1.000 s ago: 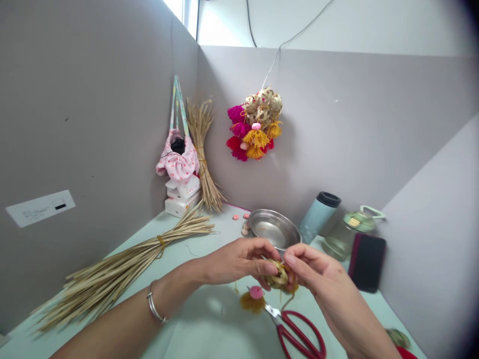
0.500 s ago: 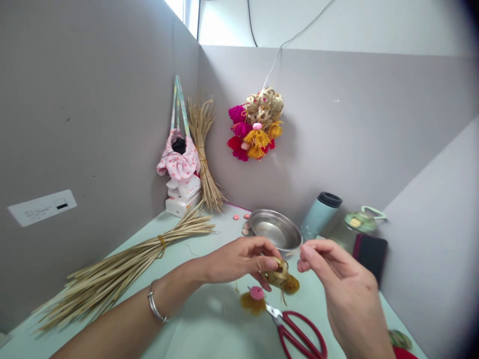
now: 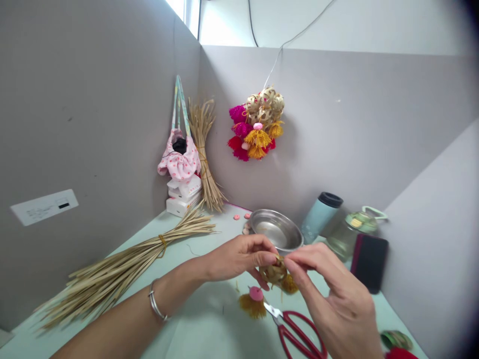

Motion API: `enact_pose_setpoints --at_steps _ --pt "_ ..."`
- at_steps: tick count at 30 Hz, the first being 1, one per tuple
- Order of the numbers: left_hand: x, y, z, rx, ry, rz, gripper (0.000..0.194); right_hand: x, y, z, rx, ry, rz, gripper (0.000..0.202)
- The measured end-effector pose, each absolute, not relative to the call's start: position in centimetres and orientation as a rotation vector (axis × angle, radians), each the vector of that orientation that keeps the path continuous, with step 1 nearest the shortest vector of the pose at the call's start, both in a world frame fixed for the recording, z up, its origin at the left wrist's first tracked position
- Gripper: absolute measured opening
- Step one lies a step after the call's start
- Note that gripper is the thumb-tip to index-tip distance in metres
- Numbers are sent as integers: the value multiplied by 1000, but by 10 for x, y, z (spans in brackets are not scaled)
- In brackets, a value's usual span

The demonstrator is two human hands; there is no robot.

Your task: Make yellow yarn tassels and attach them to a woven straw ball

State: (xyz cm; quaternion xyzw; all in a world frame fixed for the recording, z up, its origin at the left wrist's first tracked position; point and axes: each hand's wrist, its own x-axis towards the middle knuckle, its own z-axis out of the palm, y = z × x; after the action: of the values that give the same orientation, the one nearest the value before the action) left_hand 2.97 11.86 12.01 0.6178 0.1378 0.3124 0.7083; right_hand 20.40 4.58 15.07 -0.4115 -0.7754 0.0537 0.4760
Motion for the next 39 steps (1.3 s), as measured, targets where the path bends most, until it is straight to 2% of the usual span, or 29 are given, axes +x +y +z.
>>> enact_pose_setpoints --at_steps 3,7,11,14,16,21,24,31,39 --pt "29 119 121 1374 301 699 38 204 48 149 -1066 -1857 246 10" --pt "29 118 122 1380 310 691 39 209 54 143 -1245 -1629 685 20" --pt "28 118 121 1376 304 686 43 213 62 138 -1219 -1408 1069 26" --pt "28 119 121 1375 304 687 44 212 62 138 -1176 -1326 1149 27" --pt "28 119 122 1375 307 687 43 210 59 140 -1200 -1337 1026 25" --pt "27 119 123 1370 318 697 46 201 45 148 -1106 -1595 382 9" --pt "27 119 123 1371 336 692 47 198 41 150 -1012 -1777 152 11" --pt "27 120 120 1368 316 685 45 203 45 143 -959 -1946 -70 17" --pt "27 119 121 1375 304 666 43 203 49 141 -984 -1991 -119 17"
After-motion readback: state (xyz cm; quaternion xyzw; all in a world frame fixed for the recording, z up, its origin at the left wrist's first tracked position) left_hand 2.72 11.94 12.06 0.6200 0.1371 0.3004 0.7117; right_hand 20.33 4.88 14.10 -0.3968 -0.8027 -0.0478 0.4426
